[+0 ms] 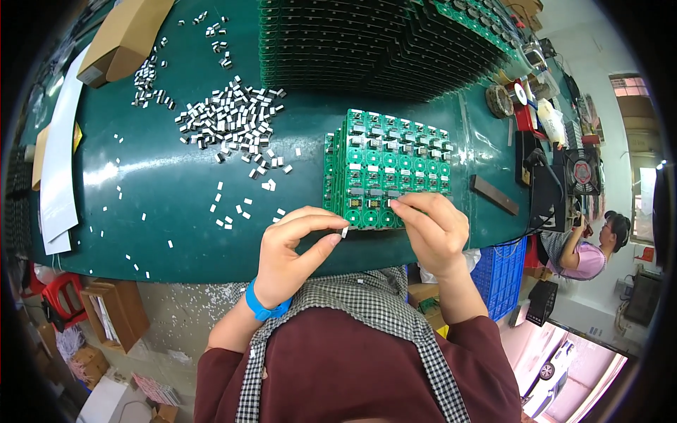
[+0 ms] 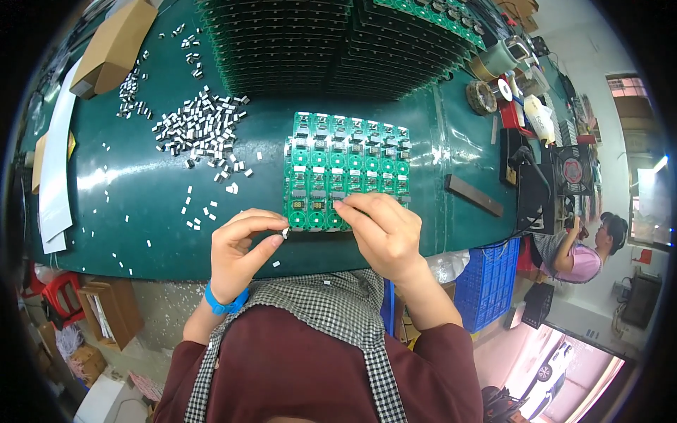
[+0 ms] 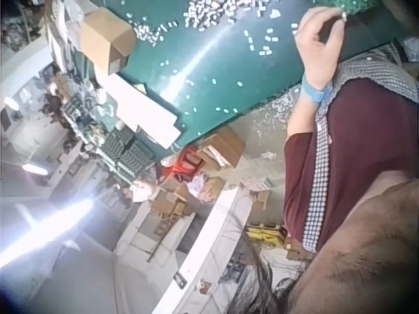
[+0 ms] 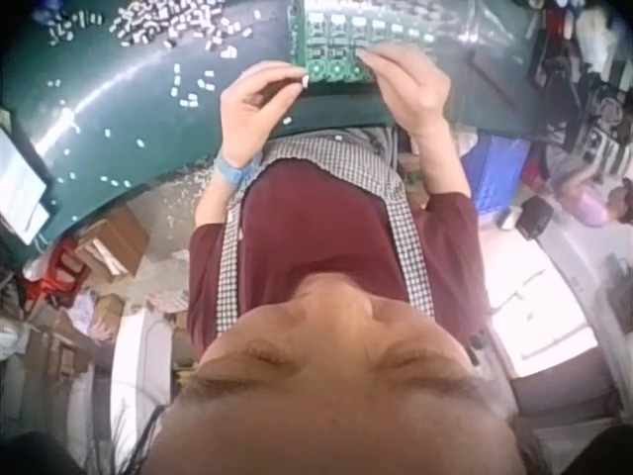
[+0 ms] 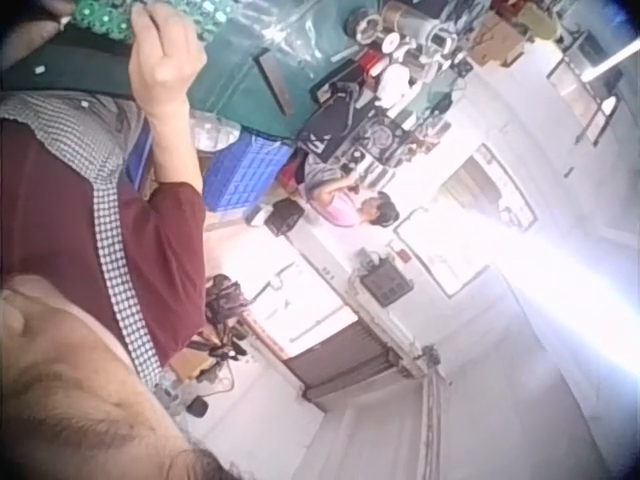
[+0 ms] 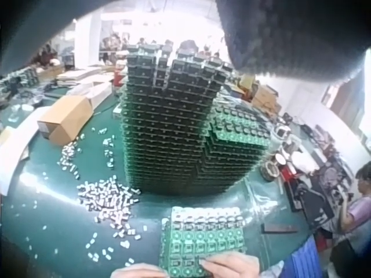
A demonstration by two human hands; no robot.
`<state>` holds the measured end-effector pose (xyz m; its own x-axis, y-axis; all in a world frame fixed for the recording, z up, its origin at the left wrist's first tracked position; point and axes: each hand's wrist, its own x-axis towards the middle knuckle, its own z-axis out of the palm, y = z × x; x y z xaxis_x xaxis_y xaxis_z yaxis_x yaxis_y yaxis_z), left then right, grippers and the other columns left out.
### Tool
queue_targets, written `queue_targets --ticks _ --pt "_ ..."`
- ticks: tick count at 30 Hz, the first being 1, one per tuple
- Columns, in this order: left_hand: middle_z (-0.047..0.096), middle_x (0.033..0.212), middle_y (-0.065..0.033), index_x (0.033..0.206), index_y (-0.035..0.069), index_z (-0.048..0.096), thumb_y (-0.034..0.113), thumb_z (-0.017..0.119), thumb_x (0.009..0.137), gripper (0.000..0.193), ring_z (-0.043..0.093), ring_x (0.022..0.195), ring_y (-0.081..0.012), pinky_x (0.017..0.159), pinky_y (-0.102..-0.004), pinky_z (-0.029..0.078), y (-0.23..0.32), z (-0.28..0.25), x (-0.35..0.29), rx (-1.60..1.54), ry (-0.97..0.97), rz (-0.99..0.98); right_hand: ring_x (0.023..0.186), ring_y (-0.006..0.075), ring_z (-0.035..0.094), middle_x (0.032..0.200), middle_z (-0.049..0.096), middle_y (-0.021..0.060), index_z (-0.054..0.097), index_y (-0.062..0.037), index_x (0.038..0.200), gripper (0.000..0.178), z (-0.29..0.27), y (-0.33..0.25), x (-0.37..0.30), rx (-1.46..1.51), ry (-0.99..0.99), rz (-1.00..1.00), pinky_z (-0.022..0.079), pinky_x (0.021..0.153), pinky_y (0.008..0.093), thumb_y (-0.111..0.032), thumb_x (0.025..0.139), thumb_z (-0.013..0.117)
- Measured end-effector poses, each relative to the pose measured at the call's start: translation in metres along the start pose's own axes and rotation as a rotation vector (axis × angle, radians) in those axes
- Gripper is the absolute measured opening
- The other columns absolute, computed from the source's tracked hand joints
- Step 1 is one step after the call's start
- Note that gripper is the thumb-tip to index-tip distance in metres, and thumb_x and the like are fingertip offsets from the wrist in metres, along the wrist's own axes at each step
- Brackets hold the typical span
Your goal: The person attaches small components onto circuit boards by hand and stacks the assembled circuit boards on the workbench.
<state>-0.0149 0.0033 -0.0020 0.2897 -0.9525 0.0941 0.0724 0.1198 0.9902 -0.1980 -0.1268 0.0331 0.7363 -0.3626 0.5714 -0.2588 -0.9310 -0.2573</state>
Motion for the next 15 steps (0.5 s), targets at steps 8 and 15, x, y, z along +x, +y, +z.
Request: queue_targets --ticks 8,15 --pt "0.062 0.106 -0.0140 0.102 -0.005 0.065 -0.010 0.061 0.082 0.021 0.062 0.098 -0.0195 0.087 -0.0290 0.051 0.0021 -0.0020 -0.0031 -0.029 -0.054 -0.025 0.069 0.0203 0.065 0.082 0.065 0.0068 0.069 -0.0012 0.087 0.029 -0.0007 0.0004 -0.0015 -0.031 -0.005 -0.036 0.052 0.055 0.0282 0.005 0.058 0.066" --pt "0.067 0.095 -0.0113 0.098 0.000 0.069 -0.004 0.065 0.080 0.019 0.065 0.089 -0.0201 0.079 -0.0291 0.050 -0.0022 0.0029 -0.0007 -0.048 0.024 -0.006 0.069 0.0195 0.064 0.082 0.065 0.0054 0.069 -0.0021 0.086 0.029 -0.0006 0.0057 0.0002 0.001 -0.023 -0.034 0.052 0.055 0.0275 0.004 0.058 0.067"
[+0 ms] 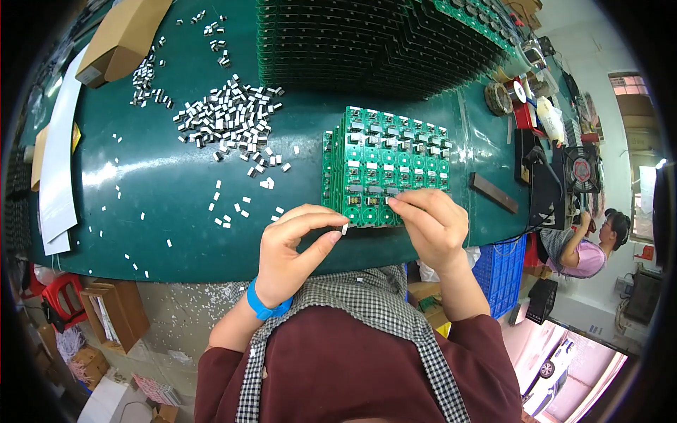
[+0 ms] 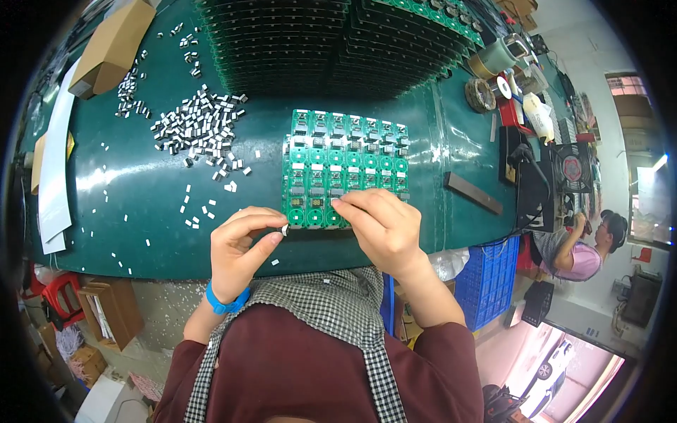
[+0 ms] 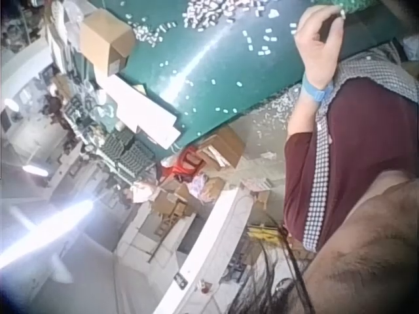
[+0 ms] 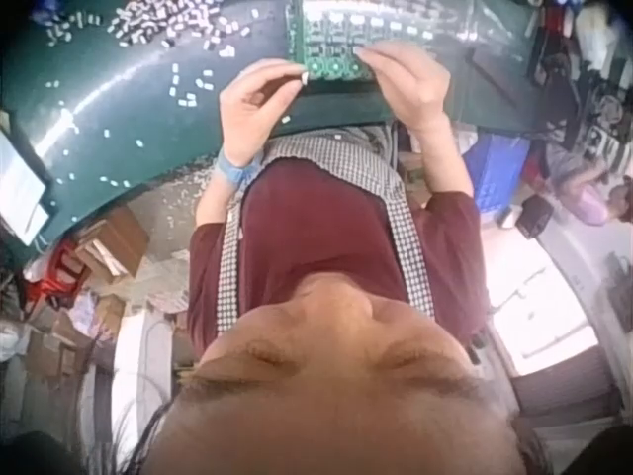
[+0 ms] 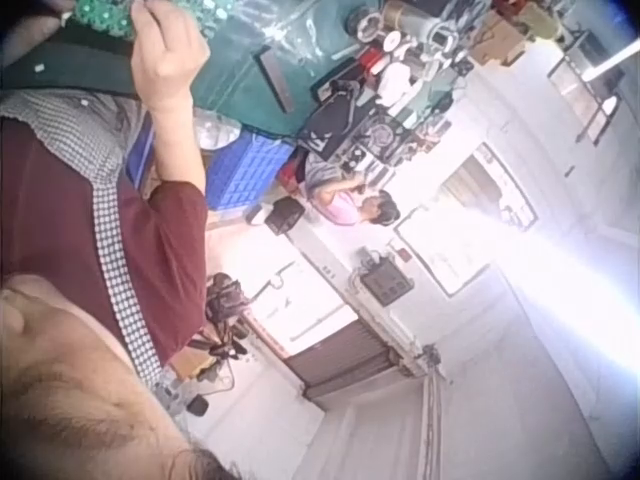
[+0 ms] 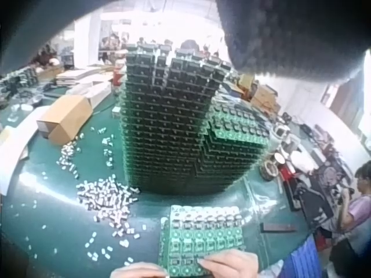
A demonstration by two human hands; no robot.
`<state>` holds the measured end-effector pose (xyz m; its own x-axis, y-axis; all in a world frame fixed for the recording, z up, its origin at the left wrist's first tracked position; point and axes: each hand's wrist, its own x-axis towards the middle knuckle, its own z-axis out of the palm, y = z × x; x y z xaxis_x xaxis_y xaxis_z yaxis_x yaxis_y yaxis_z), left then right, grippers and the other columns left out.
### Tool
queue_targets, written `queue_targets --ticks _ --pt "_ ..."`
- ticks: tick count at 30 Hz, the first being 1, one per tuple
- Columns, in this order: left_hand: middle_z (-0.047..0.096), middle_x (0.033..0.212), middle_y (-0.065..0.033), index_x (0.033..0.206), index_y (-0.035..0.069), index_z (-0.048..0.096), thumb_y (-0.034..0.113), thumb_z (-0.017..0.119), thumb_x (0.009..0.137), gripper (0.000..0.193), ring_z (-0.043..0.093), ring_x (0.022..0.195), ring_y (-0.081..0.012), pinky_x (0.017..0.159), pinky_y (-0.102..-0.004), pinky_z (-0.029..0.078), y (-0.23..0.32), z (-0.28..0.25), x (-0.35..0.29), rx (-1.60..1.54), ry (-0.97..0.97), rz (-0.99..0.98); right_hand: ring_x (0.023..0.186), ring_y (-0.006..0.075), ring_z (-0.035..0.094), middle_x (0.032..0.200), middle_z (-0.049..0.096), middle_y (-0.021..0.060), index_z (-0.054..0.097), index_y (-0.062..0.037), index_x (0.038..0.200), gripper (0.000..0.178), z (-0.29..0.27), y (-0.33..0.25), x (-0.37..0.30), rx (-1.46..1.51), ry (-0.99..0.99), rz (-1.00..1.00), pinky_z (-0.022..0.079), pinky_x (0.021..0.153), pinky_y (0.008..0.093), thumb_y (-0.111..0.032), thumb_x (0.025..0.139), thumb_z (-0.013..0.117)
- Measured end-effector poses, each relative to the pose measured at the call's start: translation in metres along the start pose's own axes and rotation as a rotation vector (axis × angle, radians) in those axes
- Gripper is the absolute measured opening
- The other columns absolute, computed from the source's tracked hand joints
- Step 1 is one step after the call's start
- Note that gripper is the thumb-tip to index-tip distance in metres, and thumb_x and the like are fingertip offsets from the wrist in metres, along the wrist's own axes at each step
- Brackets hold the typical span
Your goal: The person attaches small components onto circuit boards by hand and stacks the assembled circuit boards on the workbench.
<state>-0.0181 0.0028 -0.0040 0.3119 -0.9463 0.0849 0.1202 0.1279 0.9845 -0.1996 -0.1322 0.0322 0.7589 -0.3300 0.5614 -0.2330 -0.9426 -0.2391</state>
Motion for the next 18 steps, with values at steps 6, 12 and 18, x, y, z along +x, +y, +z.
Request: queue_targets --ticks 6,12,18 --pt "0.067 0.094 -0.0109 0.098 0.000 0.069 -0.004 0.065 0.080 0.019 0.064 0.089 -0.0196 0.079 -0.0287 0.050 0.001 0.002 0.000 0.005 0.013 0.006 0.068 0.0184 0.064 0.083 0.065 0.0049 0.069 -0.0032 0.087 0.028 -0.001 -0.006 0.001 -0.050 -0.013 -0.011 0.051 0.054 0.0278 0.004 0.060 0.067" --pt "0.067 0.093 -0.0105 0.101 0.000 0.069 -0.004 0.066 0.080 0.022 0.064 0.088 -0.0186 0.078 -0.0287 0.050 0.000 0.001 -0.002 0.008 0.032 0.030 0.069 0.0183 0.064 0.087 0.064 0.0062 0.069 -0.0026 0.093 0.028 -0.015 -0.028 0.011 -0.089 -0.159 0.146 0.052 0.055 0.0273 0.000 0.066 0.074" --pt "0.068 0.090 -0.0099 0.097 0.001 0.068 -0.004 0.070 0.076 0.022 0.066 0.083 -0.0205 0.075 -0.0298 0.051 0.011 0.004 -0.008 0.168 0.072 0.097 0.076 0.0207 0.066 0.091 0.066 0.0096 0.067 -0.0019 0.100 0.034 -0.001 -0.055 0.007 0.456 -0.033 0.380 0.055 0.065 0.0286 -0.001 0.068 0.078"
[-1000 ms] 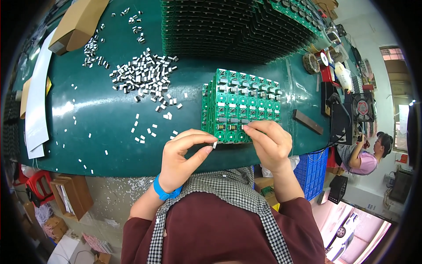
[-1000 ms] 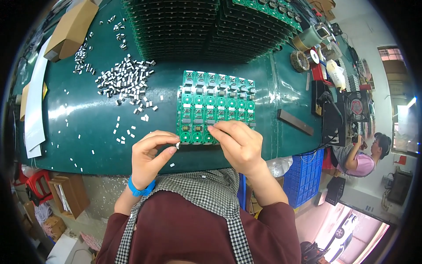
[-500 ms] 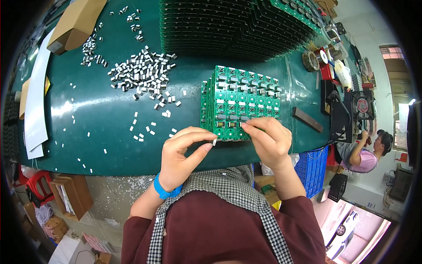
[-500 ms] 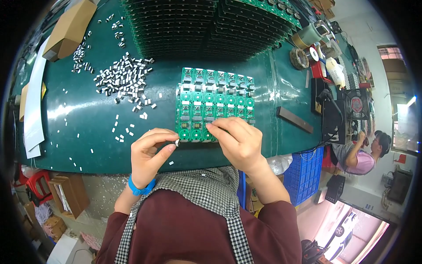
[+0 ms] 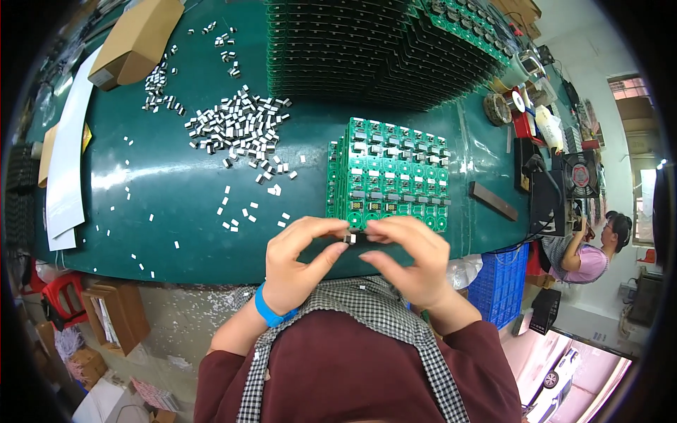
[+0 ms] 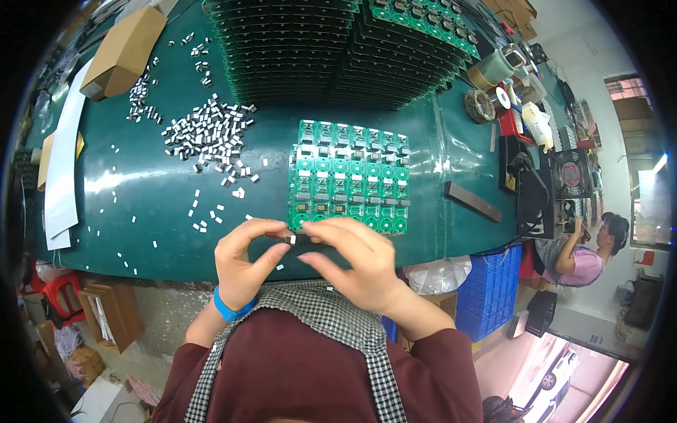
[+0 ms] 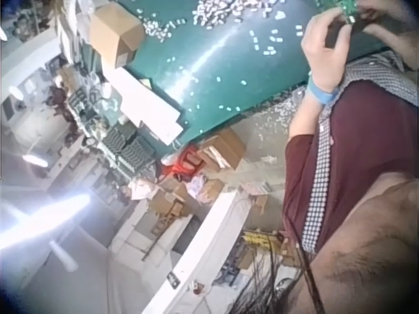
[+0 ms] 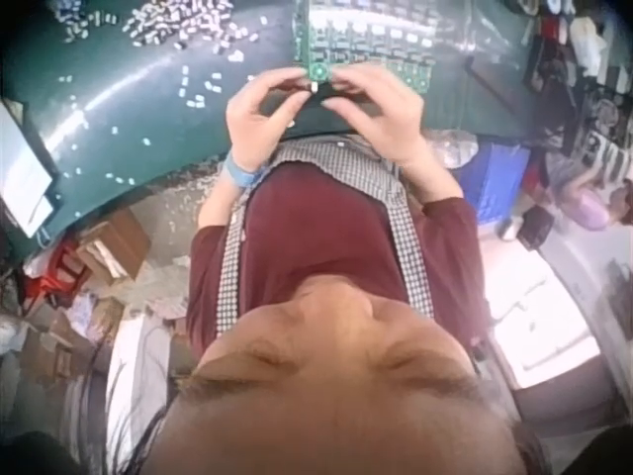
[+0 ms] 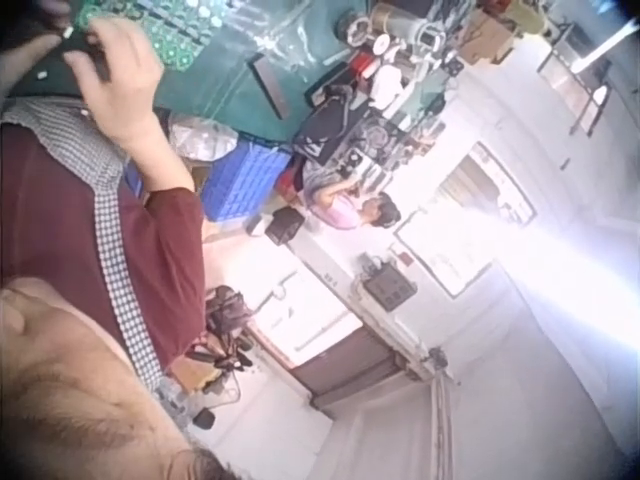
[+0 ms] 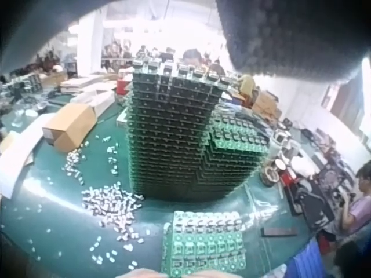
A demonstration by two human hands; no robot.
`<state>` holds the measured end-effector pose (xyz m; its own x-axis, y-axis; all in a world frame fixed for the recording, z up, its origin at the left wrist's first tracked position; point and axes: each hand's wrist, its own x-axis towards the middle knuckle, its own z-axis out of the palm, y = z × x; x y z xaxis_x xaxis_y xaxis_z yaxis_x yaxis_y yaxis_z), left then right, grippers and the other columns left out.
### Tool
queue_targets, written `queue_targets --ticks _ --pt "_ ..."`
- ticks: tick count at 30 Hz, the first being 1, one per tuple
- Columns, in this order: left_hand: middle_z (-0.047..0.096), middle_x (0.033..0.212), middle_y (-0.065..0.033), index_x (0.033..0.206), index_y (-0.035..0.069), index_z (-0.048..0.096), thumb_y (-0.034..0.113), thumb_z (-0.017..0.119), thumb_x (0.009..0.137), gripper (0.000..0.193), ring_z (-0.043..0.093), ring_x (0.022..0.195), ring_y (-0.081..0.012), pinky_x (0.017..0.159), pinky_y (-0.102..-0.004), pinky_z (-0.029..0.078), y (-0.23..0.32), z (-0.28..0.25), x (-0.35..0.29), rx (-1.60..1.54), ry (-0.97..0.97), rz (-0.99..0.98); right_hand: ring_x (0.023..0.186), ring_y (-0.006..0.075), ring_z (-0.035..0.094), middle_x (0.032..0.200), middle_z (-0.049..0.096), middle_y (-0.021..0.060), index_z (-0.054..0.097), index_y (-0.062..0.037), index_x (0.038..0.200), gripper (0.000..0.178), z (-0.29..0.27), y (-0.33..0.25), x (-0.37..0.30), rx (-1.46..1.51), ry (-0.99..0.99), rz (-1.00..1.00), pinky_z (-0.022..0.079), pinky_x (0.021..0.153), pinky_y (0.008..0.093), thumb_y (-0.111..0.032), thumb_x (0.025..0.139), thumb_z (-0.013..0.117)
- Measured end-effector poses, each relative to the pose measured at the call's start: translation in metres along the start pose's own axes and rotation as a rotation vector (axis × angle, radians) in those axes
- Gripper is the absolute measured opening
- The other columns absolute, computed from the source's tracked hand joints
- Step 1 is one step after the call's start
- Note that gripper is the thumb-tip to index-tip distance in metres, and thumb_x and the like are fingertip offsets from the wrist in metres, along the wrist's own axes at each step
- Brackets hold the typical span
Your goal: The person attaches small components onto circuit boards by hand and stacks the assembled circuit boards on the workbench.
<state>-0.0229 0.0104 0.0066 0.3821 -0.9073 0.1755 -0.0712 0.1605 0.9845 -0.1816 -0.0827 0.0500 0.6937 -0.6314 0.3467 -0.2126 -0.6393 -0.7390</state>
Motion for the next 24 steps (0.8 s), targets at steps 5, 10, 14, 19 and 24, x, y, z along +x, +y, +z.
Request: queue_targets --ticks 5,10,14,19,24 --pt "0.069 0.090 -0.0109 0.096 0.001 0.068 -0.001 0.072 0.075 0.021 0.067 0.084 -0.0231 0.074 -0.0315 0.053 -0.0002 -0.0062 -0.0013 0.003 -0.079 0.074 0.079 0.0218 0.067 0.092 0.067 0.0100 0.068 -0.0026 0.093 0.024 0.0120 0.0080 -0.0038 0.027 -0.004 -0.112 0.055 0.068 0.0305 0.000 0.070 0.076" --pt "0.069 0.088 -0.0105 0.092 0.001 0.068 0.002 0.074 0.074 0.020 0.067 0.082 -0.0242 0.073 -0.0319 0.053 -0.0006 -0.0048 -0.0013 0.004 -0.070 0.183 0.080 0.0204 0.067 0.090 0.068 0.0093 0.068 -0.0021 0.090 0.020 0.0086 0.0053 -0.0033 0.176 -0.021 0.009 0.054 0.068 0.0293 0.000 0.072 0.075" --pt "0.069 0.085 -0.0121 0.088 0.001 0.064 0.000 0.074 0.073 0.019 0.067 0.079 -0.0245 0.070 -0.0318 0.053 -0.0055 -0.0057 0.0009 0.081 -0.082 0.348 0.081 0.0199 0.067 0.090 0.068 0.0090 0.068 -0.0020 0.090 0.020 0.0087 0.0064 -0.0033 0.225 -0.046 0.012 0.054 0.070 0.0290 -0.001 0.072 0.076" --pt "0.067 0.082 -0.0098 0.085 0.002 0.063 -0.001 0.072 0.074 0.015 0.065 0.076 -0.0241 0.066 -0.0318 0.051 -0.0037 -0.0050 0.0023 0.065 -0.081 0.306 0.082 0.0200 0.066 0.089 0.068 0.0085 0.067 -0.0026 0.090 0.022 0.0104 0.0086 -0.0036 0.286 -0.069 0.018 0.053 0.071 0.0298 -0.003 0.070 0.078" --pt "0.064 0.081 -0.0089 0.086 0.003 0.061 -0.001 0.070 0.075 0.015 0.063 0.073 -0.0249 0.064 -0.0324 0.050 -0.0037 -0.0028 0.0009 0.058 -0.135 0.268 0.080 0.0201 0.066 0.087 0.067 0.0078 0.066 -0.0031 0.088 0.024 0.0089 0.0097 -0.0037 0.262 -0.090 -0.003 0.053 0.069 0.0299 -0.002 0.068 0.079"
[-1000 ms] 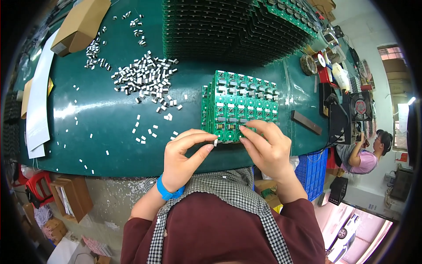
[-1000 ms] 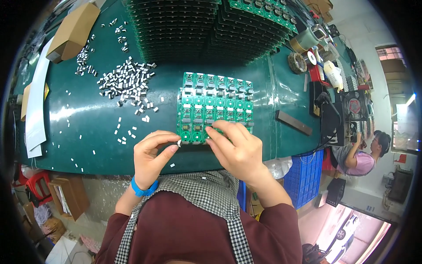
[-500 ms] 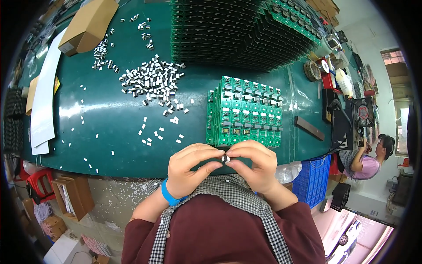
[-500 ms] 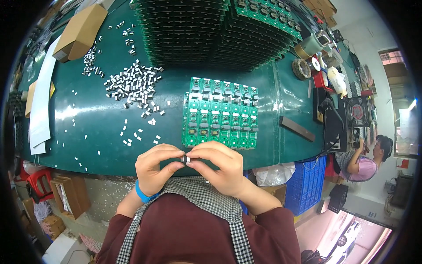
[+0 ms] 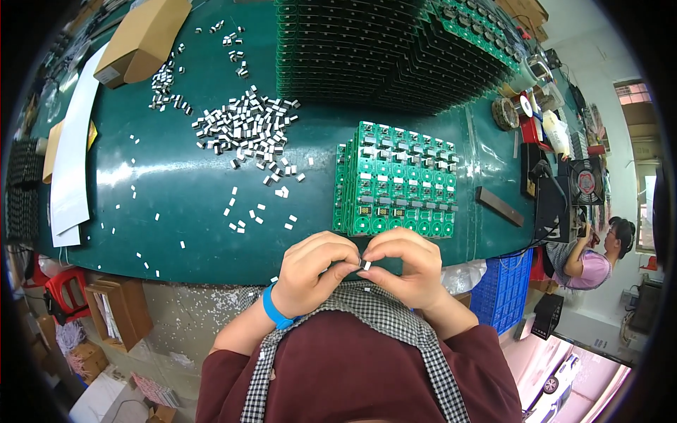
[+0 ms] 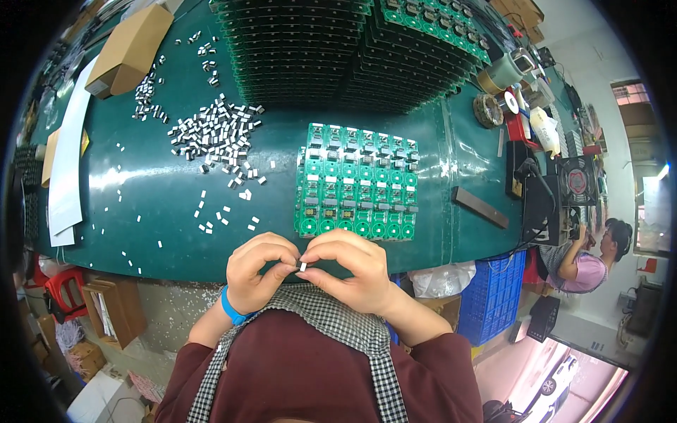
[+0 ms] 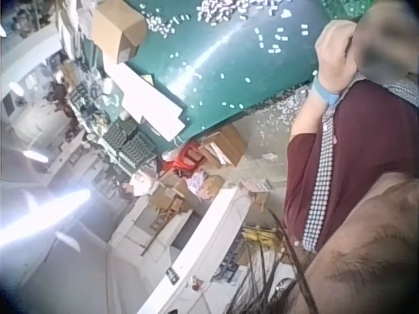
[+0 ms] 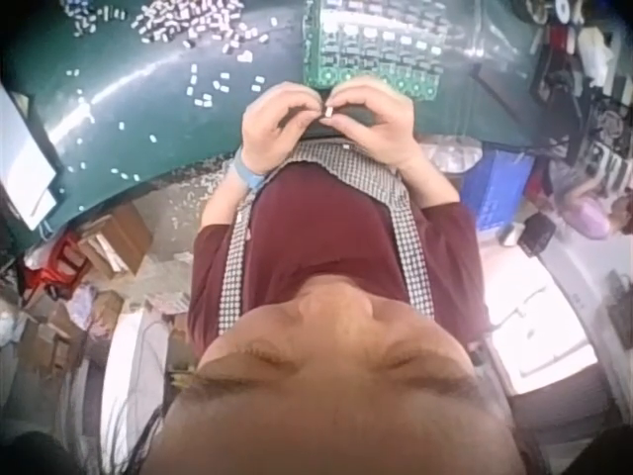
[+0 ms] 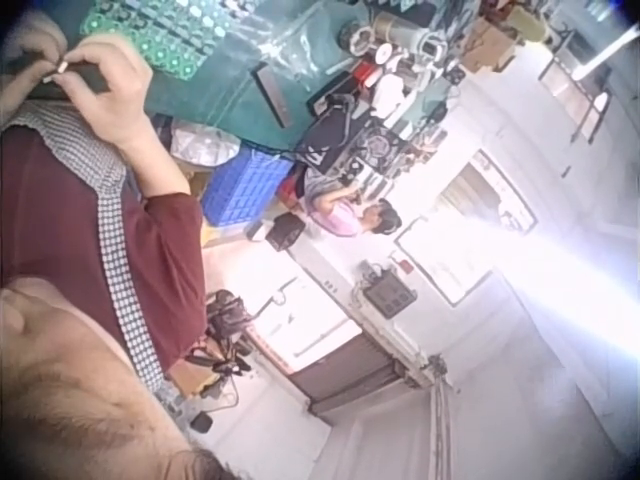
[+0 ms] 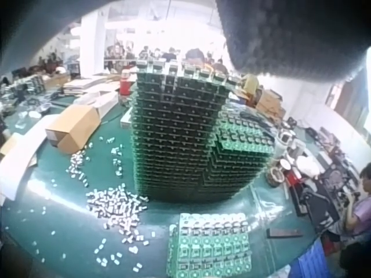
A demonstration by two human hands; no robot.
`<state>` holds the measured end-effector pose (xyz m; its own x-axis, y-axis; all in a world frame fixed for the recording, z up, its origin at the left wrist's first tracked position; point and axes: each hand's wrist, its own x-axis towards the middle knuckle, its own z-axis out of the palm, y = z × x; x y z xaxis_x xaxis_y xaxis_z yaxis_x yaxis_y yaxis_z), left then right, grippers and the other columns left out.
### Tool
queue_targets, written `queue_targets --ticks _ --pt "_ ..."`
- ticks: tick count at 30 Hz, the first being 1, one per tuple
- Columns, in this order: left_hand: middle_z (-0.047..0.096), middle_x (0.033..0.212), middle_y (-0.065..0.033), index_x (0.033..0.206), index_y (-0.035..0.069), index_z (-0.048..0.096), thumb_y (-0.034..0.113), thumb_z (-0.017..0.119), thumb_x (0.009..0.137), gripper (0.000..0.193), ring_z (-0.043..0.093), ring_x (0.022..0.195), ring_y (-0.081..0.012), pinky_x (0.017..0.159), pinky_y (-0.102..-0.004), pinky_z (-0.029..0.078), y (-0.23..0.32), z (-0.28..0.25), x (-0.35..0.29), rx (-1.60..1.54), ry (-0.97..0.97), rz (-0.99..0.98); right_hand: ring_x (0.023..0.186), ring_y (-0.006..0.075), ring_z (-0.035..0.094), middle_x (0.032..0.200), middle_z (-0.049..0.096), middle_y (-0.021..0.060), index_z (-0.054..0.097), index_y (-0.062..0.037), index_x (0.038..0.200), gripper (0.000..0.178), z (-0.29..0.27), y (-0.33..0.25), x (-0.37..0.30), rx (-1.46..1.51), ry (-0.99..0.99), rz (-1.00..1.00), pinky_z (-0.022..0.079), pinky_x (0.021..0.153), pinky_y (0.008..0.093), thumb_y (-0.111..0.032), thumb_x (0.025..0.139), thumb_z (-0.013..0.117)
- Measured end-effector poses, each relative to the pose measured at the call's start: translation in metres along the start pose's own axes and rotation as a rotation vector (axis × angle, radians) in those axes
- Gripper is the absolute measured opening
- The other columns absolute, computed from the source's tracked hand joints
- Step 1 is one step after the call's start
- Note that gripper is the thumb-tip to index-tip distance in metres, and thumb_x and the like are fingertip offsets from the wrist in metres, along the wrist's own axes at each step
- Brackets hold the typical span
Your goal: The person attaches small components onto circuit boards by hand and stacks the assembled circuit boards on the workbench.
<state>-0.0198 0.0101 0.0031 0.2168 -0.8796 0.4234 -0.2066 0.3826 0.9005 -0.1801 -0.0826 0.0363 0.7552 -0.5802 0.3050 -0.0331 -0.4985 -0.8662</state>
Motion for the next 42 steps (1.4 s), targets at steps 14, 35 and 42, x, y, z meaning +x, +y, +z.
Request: queue_targets --ticks 14,35,42 --pt "0.066 0.087 -0.0127 0.089 0.000 0.063 -0.005 0.068 0.072 0.018 0.066 0.079 -0.0245 0.071 -0.0310 0.052 0.003 0.000 0.000 -0.116 0.002 -0.130 0.069 0.0200 0.067 0.083 0.067 0.0089 0.067 -0.0017 0.084 0.021 0.005 0.008 0.000 -0.287 0.104 -0.312 0.054 0.057 0.0269 0.003 0.066 0.076" --pt "0.065 0.085 -0.0110 0.088 0.001 0.062 -0.004 0.068 0.076 0.015 0.065 0.076 -0.0258 0.066 -0.0323 0.052 0.000 0.002 0.000 0.020 0.009 0.014 0.073 0.0203 0.067 0.083 0.067 0.0103 0.066 -0.0004 0.086 0.022 0.004 0.009 -0.005 -0.062 0.125 -0.102 0.054 0.061 0.0280 0.003 0.067 0.077" --pt "0.062 0.081 -0.0092 0.088 0.002 0.060 -0.003 0.070 0.071 0.021 0.063 0.071 -0.0255 0.061 -0.0325 0.050 -0.006 0.003 -0.001 0.036 -0.021 0.152 0.069 0.0201 0.066 0.082 0.067 0.0100 0.067 -0.0008 0.086 0.023 0.004 0.010 -0.006 -0.044 0.072 -0.191 0.053 0.059 0.0275 0.002 0.065 0.077"
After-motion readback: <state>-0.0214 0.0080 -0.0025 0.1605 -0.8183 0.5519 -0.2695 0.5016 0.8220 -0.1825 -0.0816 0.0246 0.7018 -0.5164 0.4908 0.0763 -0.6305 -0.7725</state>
